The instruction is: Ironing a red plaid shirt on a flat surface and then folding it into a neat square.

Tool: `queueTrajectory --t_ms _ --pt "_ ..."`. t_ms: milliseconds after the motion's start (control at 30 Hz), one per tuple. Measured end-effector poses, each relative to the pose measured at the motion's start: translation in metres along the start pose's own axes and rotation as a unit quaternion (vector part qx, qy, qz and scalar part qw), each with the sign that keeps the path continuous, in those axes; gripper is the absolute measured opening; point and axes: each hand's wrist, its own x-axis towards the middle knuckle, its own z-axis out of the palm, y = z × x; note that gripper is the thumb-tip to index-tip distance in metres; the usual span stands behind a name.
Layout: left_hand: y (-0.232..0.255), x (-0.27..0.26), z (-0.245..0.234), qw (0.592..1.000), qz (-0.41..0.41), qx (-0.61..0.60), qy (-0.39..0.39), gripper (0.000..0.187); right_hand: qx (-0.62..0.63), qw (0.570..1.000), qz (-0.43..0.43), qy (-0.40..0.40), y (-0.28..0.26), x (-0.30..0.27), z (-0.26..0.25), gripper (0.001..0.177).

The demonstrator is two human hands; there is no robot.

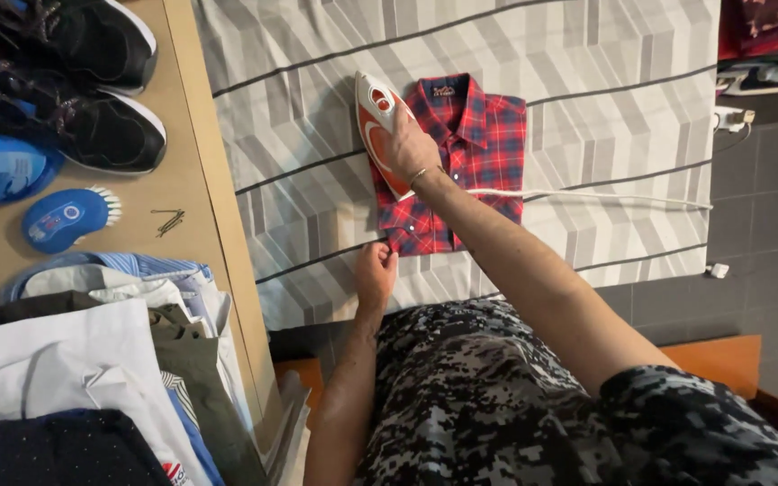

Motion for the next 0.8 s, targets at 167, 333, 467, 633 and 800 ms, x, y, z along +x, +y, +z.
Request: queueTrajectory --t_ms 167,333,467,633,800 --pt "0.012 0.000 -0.012 0.999 -0.026 -0.004 -0.033 0.023 0.018 0.998 0.023 -0.050 0.000 -0.047 -0.012 0.065" --pt "0.015 0.002 -0.018 0.998 -0.026 -0.009 -0.050 0.023 -0.030 0.999 0.002 -0.011 0.020 -0.032 0.020 0.062" --pt "0.010 0.003 -0.011 0.999 -0.020 0.007 -0.049 0.024 -0.022 0.999 -0.040 -0.014 -0.003 -0.012 -0.023 0.063" --pt "0.016 0.004 -0.019 0.997 -0.017 -0.061 -0.047 0.013 0.115 0.991 -0.060 -0.012 -0.013 -0.001 -0.065 0.054" --pt "0.007 -0.004 -0.012 0.998 -0.007 -0.047 -0.028 0.016 0.173 0.981 -0.088 0.021 0.034 -0.092 -0.106 0.053"
